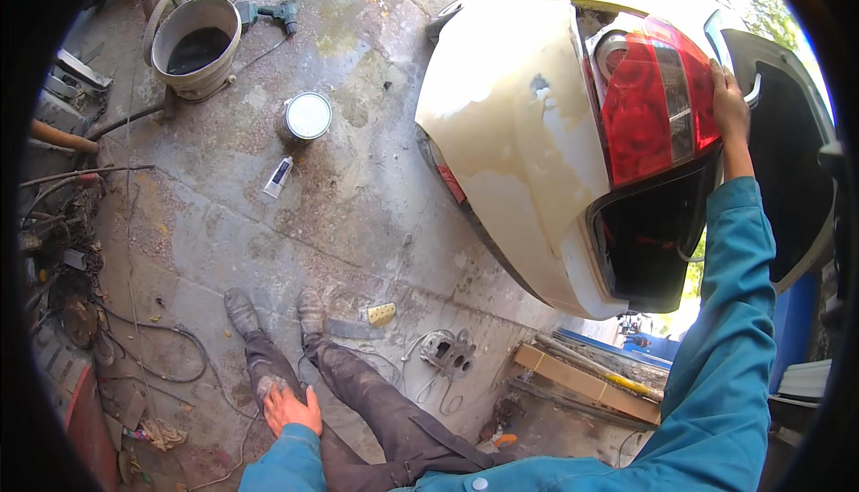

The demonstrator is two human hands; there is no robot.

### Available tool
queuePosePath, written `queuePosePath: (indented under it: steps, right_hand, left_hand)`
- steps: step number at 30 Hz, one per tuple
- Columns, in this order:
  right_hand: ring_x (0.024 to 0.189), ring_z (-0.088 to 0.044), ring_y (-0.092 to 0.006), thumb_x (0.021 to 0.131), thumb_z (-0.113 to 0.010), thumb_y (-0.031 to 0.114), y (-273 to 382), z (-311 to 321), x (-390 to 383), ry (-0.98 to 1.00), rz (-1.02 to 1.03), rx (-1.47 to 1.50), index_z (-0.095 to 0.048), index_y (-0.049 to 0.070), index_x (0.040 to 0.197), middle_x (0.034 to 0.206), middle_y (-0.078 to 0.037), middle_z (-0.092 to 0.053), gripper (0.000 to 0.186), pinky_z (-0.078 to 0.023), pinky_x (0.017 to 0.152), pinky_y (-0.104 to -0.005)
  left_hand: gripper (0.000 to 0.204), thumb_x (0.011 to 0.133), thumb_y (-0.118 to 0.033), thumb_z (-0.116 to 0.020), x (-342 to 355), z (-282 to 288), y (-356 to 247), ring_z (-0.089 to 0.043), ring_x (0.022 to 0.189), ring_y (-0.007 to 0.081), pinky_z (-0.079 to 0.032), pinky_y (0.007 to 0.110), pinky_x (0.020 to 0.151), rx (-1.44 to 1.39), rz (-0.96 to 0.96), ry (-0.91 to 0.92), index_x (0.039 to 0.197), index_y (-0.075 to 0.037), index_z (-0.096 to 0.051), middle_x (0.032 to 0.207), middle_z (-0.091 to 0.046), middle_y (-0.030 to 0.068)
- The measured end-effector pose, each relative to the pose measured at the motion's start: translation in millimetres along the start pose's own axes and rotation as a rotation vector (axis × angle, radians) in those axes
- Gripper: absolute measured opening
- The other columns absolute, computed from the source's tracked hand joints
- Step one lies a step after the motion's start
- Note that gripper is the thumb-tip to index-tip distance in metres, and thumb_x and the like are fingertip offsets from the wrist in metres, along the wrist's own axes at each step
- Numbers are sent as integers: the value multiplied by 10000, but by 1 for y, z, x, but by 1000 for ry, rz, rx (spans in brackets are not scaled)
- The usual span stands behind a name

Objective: The person repeatedly positions and presses a red taillight assembly into the rear of a white car, aligning it with the body and checking fit. The person removes and repositions the taillight multiple times while another person stands nearby.

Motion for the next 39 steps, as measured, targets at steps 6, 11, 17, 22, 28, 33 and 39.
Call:
queuePosePath:
  steps: [6, 11, 17, 22, 28, 33, 39]
  right_hand:
    - [1612, -496, -457, 1066, -411, 879, -3, -1, 2, 22, -18, -3, -545, 127, 1718, 1713, -231, -571, 1004, -367, 1339, -501]
    - [1616, -492, -458, 1060, -415, 885, -4, -1, 3, 3, -6, 8, -546, 114, 1715, 1710, -236, -572, 1021, -362, 1342, -508]
    - [1617, -492, -457, 1055, -417, 891, -6, -3, 3, -4, -7, 2, -557, 110, 1708, 1709, -233, -574, 1027, -369, 1341, -516]
    - [1608, -503, -464, 1050, -415, 897, -4, -2, 4, -11, 2, 6, -565, 125, 1705, 1700, -232, -585, 1023, -378, 1338, -528]
    - [1604, -504, -473, 1048, -417, 898, -7, -3, 3, -13, -12, 1, -572, 152, 1704, 1699, -228, -587, 1005, -383, 1334, -534]
    - [1589, -520, -477, 1040, -432, 900, -8, -3, 8, 9, -21, 18, -576, 183, 1705, 1689, -225, -600, 988, -395, 1320, -530]
    - [1579, -533, -476, 1032, -440, 908, -13, -6, 9, -18, -17, 18, -578, 174, 1703, 1679, -243, -603, 1004, -397, 1317, -521]
  left_hand:
    - [713, 1040, -533, -689, -1, -2, 0, -457, 1580, 455, -375, 582, 1317, 2, 4, 0, 1437, 58, -735, 1687, -546, 247]
    - [723, 1049, -556, -680, 1, -7, 3, -443, 1596, 450, -371, 593, 1317, 9, 7, 16, 1460, 36, -732, 1711, -531, 226]
    - [693, 1034, -510, -702, -1, -1, -3, -499, 1541, 464, -400, 565, 1302, 20, -21, -39, 1414, 69, -746, 1645, -583, 262]
    - [697, 1042, -519, -694, -1, -3, -4, -492, 1546, 463, -399, 573, 1300, 23, -17, -36, 1412, 69, -747, 1651, -578, 258]
    - [728, 1056, -555, -667, 0, 0, -5, -456, 1582, 452, -372, 581, 1317, 41, 7, 33, 1465, 44, -724, 1695, -546, 234]
    - [713, 1047, -531, -686, -2, 0, -6, -477, 1557, 465, -392, 577, 1303, 20, -6, -11, 1426, 71, -739, 1662, -567, 257]
    - [713, 1040, -523, -694, -2, 0, -6, -481, 1553, 466, -393, 579, 1302, 19, -16, -18, 1426, 74, -738, 1655, -574, 259]
Point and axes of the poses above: each hand's wrist, its own x-axis towards the middle knuckle, its own z-axis out of the back of the hand, y = z × x, the point moved 6 cm from there along x, towards the middle knuckle
